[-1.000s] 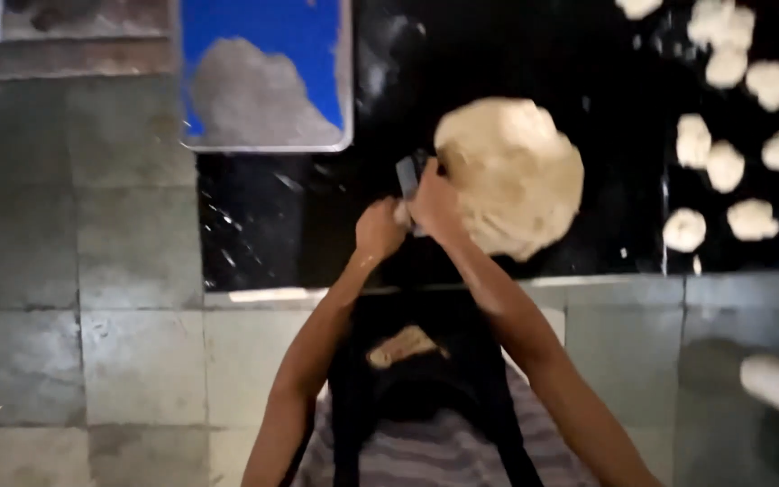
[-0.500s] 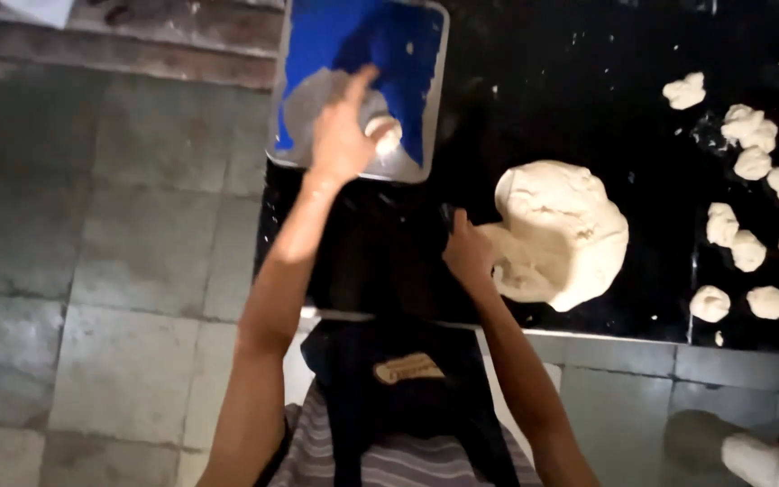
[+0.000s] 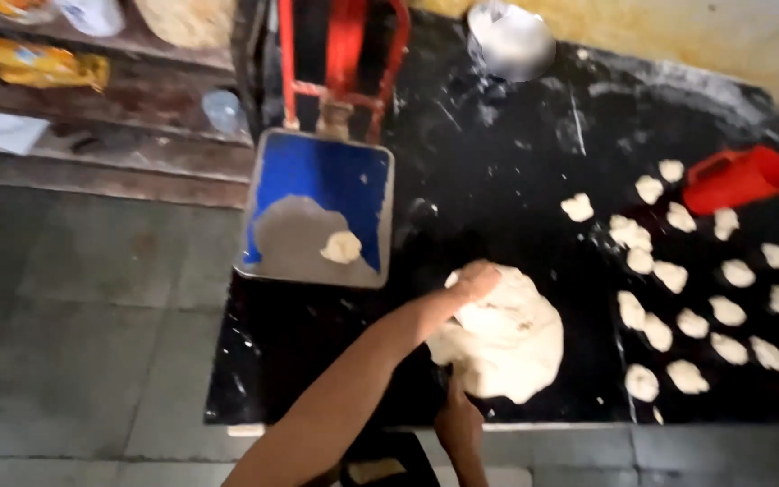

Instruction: Cutting large pieces of dough into smaller portions and weighing them on a scale for consistency.

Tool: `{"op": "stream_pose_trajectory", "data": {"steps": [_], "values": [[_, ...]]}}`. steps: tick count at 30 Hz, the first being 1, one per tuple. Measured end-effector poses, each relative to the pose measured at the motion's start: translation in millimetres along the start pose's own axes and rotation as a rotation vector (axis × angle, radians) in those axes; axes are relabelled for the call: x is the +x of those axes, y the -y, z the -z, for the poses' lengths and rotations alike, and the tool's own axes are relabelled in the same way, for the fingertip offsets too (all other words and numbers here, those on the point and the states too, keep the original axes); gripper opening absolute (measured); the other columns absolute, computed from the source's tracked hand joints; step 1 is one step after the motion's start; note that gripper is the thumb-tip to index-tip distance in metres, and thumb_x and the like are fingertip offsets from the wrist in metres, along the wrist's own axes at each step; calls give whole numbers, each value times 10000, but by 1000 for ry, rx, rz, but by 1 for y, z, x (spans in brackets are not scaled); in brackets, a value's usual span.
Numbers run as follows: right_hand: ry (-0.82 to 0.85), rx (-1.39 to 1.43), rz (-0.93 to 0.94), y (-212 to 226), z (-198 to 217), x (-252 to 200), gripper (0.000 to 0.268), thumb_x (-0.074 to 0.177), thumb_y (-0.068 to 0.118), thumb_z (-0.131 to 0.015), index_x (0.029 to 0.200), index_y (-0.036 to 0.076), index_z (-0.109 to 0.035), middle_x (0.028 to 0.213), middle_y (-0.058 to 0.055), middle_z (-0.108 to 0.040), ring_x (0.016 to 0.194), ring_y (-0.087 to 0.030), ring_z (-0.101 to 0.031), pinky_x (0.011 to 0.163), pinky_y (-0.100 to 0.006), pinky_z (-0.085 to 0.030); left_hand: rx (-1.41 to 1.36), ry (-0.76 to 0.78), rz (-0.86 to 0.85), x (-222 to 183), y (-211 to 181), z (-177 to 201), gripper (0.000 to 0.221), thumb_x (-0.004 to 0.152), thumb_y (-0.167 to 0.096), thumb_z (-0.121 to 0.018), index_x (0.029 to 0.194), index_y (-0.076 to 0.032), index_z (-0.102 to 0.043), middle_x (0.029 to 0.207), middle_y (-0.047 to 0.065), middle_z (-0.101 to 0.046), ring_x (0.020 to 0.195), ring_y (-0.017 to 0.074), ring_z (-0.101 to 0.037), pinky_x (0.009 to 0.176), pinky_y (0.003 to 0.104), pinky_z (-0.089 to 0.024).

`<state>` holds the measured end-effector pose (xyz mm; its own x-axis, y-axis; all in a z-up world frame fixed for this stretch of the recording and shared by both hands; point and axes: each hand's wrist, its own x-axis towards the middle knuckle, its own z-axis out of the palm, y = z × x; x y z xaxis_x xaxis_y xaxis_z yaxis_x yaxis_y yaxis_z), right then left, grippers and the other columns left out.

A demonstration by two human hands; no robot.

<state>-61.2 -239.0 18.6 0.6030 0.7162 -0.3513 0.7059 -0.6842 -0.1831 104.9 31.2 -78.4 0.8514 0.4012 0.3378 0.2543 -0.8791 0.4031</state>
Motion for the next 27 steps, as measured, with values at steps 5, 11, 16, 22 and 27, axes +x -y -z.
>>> {"op": "stream_pose_trajectory", "data": {"steps": [5, 11, 16, 22, 27], "values": [[-116, 95, 11, 8, 5, -10, 642, 844, 68, -575, 1474, 144, -477, 891, -208, -736, 790, -431, -700, 694, -539, -538, -180, 113, -87, -4, 19, -37, 238, 910, -138, -575, 890, -88, -807, 907, 123, -764, 865, 304, -735, 775, 434, -585], [-161, 101, 185, 9, 16, -12, 577, 810, 43, -602, 1382, 30, -524, 927, -207, -730, 785, -415, -705, 640, -513, -554, -612, -140, -328, -145, 13, 126, 129, 865, -78, -656, 920, 10, -734, 916, 183, -726, 866, 346, -703, 805, 432, -559], [-136, 129, 274, 6, 28, -10, 513, 867, 95, -597, 1365, -2, -516, 914, -205, -731, 753, -413, -700, 593, -511, -544, -678, 212, 151, -171, -8, 322, 152, 812, -78, -681, 933, -43, -767, 868, 149, -766, 780, 263, -741, 732, 379, -569], [-54, 164, 282, -31, -14, 13, 224, 913, 128, -559, 1127, 69, -531, 840, -219, -702, 808, -459, -671, 669, -571, -508, -368, -322, 635, -218, 197, 277, 733, 618, -488, -960, 1138, -53, -682, 940, 169, -768, 862, 278, -751, 780, 378, -581], [-116, 277, 392, -32, -11, 19, 231, 891, 158, -562, 1093, 66, -501, 865, -231, -677, 806, -482, -662, 658, -588, -506, -199, -55, 647, -214, 221, 283, 821, 592, -537, -981, 1188, -36, -722, 986, 151, -765, 870, 277, -705, 784, 410, -556]]}}
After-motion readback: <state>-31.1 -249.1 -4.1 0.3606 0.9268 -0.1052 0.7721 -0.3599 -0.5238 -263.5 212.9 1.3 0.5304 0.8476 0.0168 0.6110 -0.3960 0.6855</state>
